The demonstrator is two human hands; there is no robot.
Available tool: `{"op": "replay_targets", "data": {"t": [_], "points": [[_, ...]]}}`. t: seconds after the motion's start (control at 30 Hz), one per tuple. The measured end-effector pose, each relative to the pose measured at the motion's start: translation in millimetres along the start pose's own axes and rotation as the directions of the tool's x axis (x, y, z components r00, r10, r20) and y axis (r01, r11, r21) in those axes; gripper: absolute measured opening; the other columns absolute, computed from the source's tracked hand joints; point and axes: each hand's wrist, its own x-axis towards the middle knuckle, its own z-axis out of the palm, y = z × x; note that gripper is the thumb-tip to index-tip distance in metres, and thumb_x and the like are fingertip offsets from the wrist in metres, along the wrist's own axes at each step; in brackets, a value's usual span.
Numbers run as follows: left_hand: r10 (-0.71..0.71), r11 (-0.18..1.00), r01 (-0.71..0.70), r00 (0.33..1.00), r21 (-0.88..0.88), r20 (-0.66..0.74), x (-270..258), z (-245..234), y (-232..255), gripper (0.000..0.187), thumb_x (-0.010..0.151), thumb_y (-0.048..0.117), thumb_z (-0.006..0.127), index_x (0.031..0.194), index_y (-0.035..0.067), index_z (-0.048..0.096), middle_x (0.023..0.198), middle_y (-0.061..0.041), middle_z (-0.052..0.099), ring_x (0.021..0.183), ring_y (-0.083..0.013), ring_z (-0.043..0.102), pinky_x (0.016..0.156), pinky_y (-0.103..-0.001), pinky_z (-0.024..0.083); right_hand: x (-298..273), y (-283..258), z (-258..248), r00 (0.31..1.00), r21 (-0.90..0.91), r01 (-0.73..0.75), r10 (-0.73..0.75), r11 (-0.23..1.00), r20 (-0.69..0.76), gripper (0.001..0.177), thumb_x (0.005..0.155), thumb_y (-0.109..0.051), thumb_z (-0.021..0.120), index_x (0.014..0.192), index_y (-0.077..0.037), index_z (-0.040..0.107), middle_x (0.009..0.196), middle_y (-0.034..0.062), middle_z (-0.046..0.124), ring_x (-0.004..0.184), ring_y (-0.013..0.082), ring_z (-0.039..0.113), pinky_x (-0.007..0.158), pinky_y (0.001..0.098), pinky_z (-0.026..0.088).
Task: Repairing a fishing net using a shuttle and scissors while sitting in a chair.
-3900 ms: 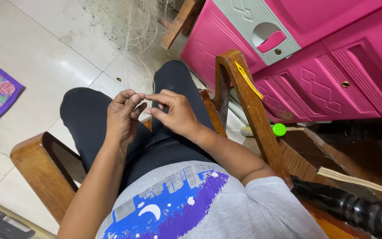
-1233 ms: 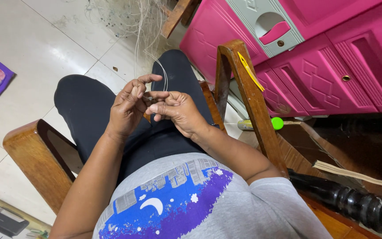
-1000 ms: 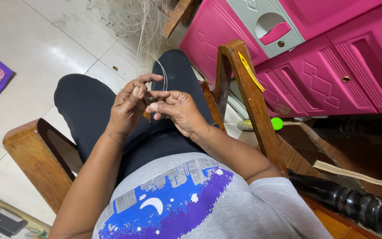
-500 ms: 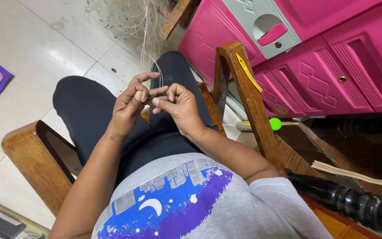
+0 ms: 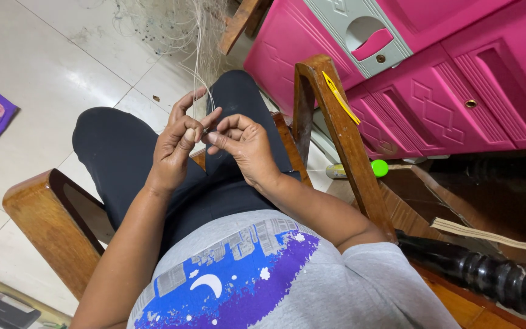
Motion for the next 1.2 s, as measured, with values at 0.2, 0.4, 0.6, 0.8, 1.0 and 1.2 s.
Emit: {"op": "replay_targets", "data": {"t": [0.2, 0.4, 0.6, 0.8, 1.0, 1.2], "points": [[0.004, 1.000, -0.003, 0.999, -0.008, 0.033, -1, -2, -5, 0.032, 0.111, 0.020, 0.045, 0.086, 0.001, 0.050, 0.162, -0.029, 0.028, 0.145, -0.0541, 0.042, 0.120, -0.066, 0.036, -3, -17, 18, 1.000, 0.016, -0.010, 0.009, 1.000, 0.013, 0.030, 0.085, -0.002, 0.083, 0.109, 0.008, 0.068, 0.084, 0.0198, 0.075, 0.068, 0.0233, 0.077, 0.067, 0.0272, 0.063], [0.013, 0.999, -0.015, 0.998, 0.048, 0.056, 1, 6, 6, 0.031, 0.113, 0.023, 0.045, 0.090, 0.003, 0.051, 0.167, -0.024, 0.021, 0.151, -0.0457, 0.038, 0.123, -0.065, 0.032, -1, -12, 17, 0.998, 0.077, -0.055, 0.057, 0.996, -0.017, 0.030, 0.084, 0.001, 0.082, 0.110, 0.011, 0.069, 0.086, 0.0195, 0.077, 0.074, 0.0231, 0.078, 0.069, 0.0277, 0.064], [0.096, 0.986, -0.109, 0.990, 0.128, 0.107, 2, 7, -5, 0.034, 0.112, 0.021, 0.046, 0.088, -0.001, 0.055, 0.173, -0.023, 0.005, 0.158, -0.0502, 0.020, 0.130, -0.068, 0.016, 6, 6, 7, 0.995, 0.127, -0.094, 0.099, 0.987, -0.032, 0.028, 0.085, 0.004, 0.080, 0.109, 0.013, 0.069, 0.086, 0.0206, 0.077, 0.075, 0.0242, 0.078, 0.070, 0.0305, 0.065], [0.115, 0.955, -0.158, 0.978, 0.253, 0.176, 0, 9, -5, 0.031, 0.111, 0.020, 0.048, 0.090, 0.000, 0.057, 0.173, -0.022, 0.000, 0.160, -0.0469, 0.014, 0.130, -0.066, 0.012, 11, 15, 1, 0.985, 0.184, -0.161, 0.170, 0.970, -0.035, 0.029, 0.082, 0.001, 0.083, 0.105, 0.011, 0.070, 0.082, 0.0179, 0.077, 0.073, 0.0216, 0.078, 0.067, 0.0280, 0.065], [0.108, 0.881, -0.191, 0.972, 0.433, 0.208, -6, 0, -10, 0.032, 0.110, 0.021, 0.047, 0.095, -0.003, 0.062, 0.172, -0.027, 0.011, 0.157, -0.0466, 0.025, 0.124, -0.053, 0.032, 12, 5, 8, 0.974, 0.223, -0.214, 0.226, 0.951, -0.030, 0.028, 0.081, -0.002, 0.085, 0.103, 0.008, 0.072, 0.081, 0.0167, 0.078, 0.073, 0.0211, 0.078, 0.067, 0.0269, 0.064], [0.114, 0.851, -0.180, 0.980, 0.493, 0.160, -8, -1, -12, 0.036, 0.111, 0.028, 0.045, 0.093, 0.002, 0.062, 0.170, -0.026, 0.021, 0.151, -0.0436, 0.038, 0.124, -0.049, 0.035, 21, 15, 14, 0.965, 0.229, -0.255, 0.263, 0.940, -0.007, 0.026, 0.079, -0.006, 0.087, 0.098, 0.005, 0.074, 0.075, 0.0142, 0.077, 0.068, 0.0203, 0.078, 0.065, 0.0268, 0.064]]}}
